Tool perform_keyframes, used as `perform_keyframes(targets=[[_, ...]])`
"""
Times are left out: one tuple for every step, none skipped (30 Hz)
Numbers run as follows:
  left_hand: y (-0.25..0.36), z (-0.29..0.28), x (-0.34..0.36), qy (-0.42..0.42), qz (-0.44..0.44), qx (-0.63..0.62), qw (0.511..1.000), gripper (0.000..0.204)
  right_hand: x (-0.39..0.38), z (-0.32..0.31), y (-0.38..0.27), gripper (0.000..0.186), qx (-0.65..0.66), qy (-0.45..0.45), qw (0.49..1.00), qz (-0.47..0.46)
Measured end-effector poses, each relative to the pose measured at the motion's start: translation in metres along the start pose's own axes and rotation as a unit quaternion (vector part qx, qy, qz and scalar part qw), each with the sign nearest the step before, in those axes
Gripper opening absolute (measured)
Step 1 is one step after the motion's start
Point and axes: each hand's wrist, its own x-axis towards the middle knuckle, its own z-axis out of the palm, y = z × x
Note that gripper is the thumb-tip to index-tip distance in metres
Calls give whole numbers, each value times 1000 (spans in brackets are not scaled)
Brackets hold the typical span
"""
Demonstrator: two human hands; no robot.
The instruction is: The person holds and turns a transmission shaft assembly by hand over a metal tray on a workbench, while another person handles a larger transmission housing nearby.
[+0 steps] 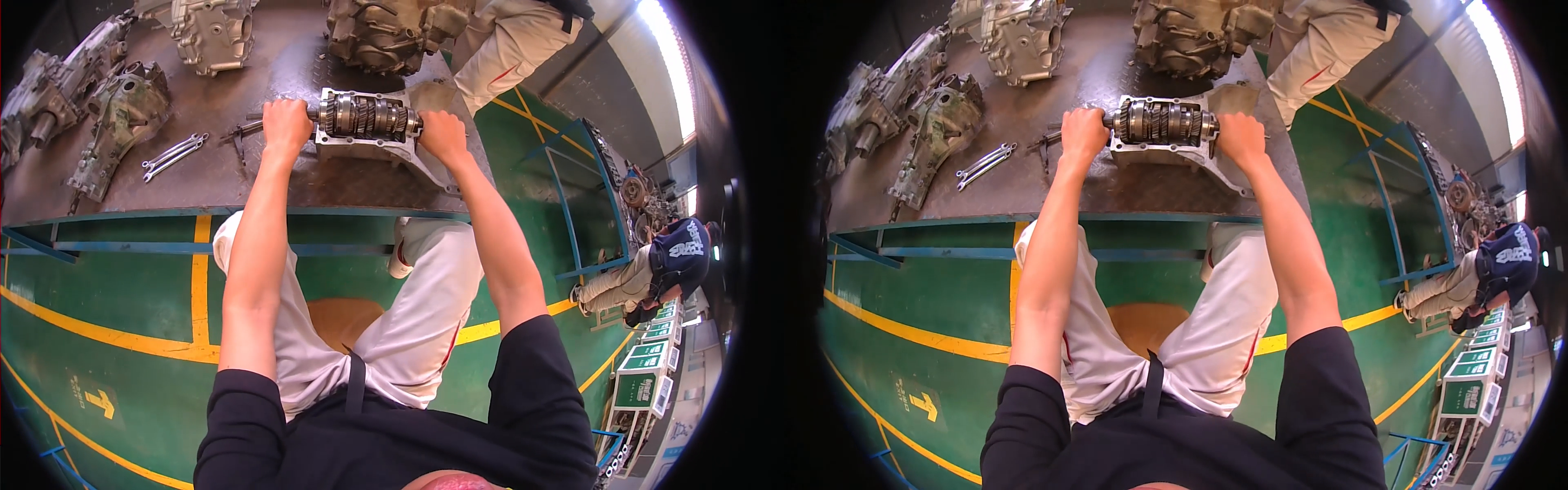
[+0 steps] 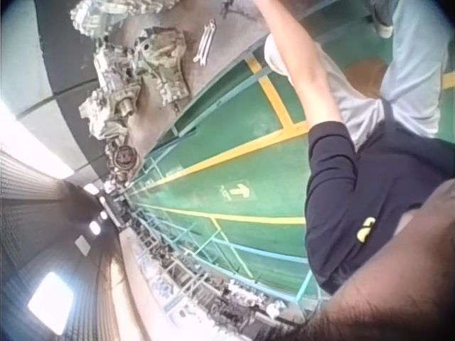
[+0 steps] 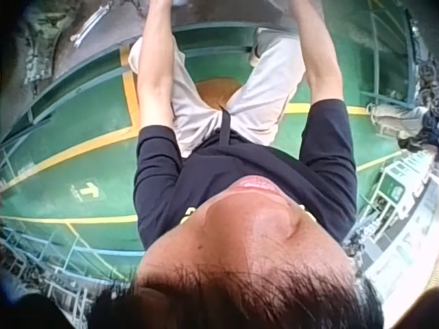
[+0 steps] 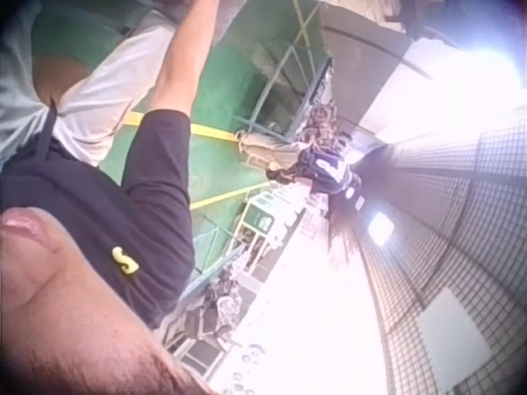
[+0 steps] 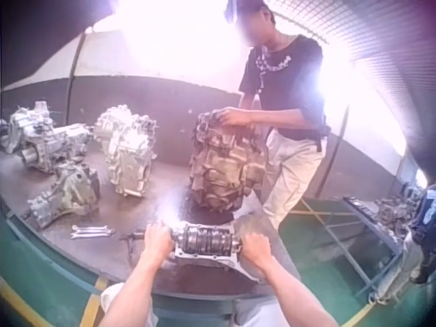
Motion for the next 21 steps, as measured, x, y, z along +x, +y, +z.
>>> perform_keyframes(targets=[[1, -2, -1, -2, -11, 2, 1000, 12, -4, 0, -2, 18, 0, 2, 1000, -1], [3, -3, -3, -1, -12, 3, 1000, 12, -9, 0, -4, 17, 3, 23, 1000, 0], [5, -4, -6, 23, -8, 10, 1000, 12, -15, 0, -7, 16, 7, 42, 999, 1], [5, -5, -10, 46, -3, 18, 999, 12, -19, -2, -9, 16, 9, 42, 999, 0], [4, -7, -14, 45, -3, 20, 999, 12, -24, -4, -10, 14, 11, 58, 998, -7], [6, -10, -16, 41, -3, 21, 999, 13, -29, -5, -8, 13, 10, 75, 997, -12], [8, -14, -19, 38, -2, 22, 999, 14, -33, -5, -10, 13, 11, 74, 997, -9], [7, -18, -23, 29, 2, 25, 999, 16, -37, -4, -13, 11, 3, 88, 996, -14], [6, -20, -26, 29, 5, 26, 999, 16, -39, -3, -14, 10, -4, 103, 995, -20], [6, -22, -30, 26, 6, 21, 999, 17, -42, -3, -14, 10, -3, 104, 994, -17], [6, -23, -32, 22, 7, 16, 1000, 19, -44, -3, -13, 10, -6, 130, 991, -25], [5, -24, -37, 19, 8, 20, 1000, 19, -49, -3, -17, 11, -6, 154, 987, -35], [5, -24, -41, 45, 21, 9, 999, 20, -52, -4, -19, 11, -1, 152, 988, -34], [4, -25, -44, 71, 33, -2, 997, 21, -54, -6, -19, 12, -3, 152, 988, -33], [5, -25, -47, 69, 35, 0, 997, 21, -55, -7, -18, 12, -8, 154, 988, -32], [6, -26, -50, 71, 32, 1, 997, 22, -56, -7, -19, 12, -10, 159, 987, -35], [6, -26, -52, 74, 28, 2, 997, 23, -57, -7, -20, 12, -8, 158, 987, -33], [6, -26, -54, 73, 29, 4, 997, 23, -57, -8, -21, 14, -12, 151, 988, -33], [6, -27, -57, 78, 25, 4, 997, 23, -58, -8, -22, 16, -16, 143, 989, -33], [6, -26, -59, 83, 22, 4, 996, 23, -59, -10, -22, 16, -16, 143, 989, -33], [7, -26, -61, 83, 23, 5, 996, 23, -59, -15, -24, 18, -15, 110, 993, -31]])
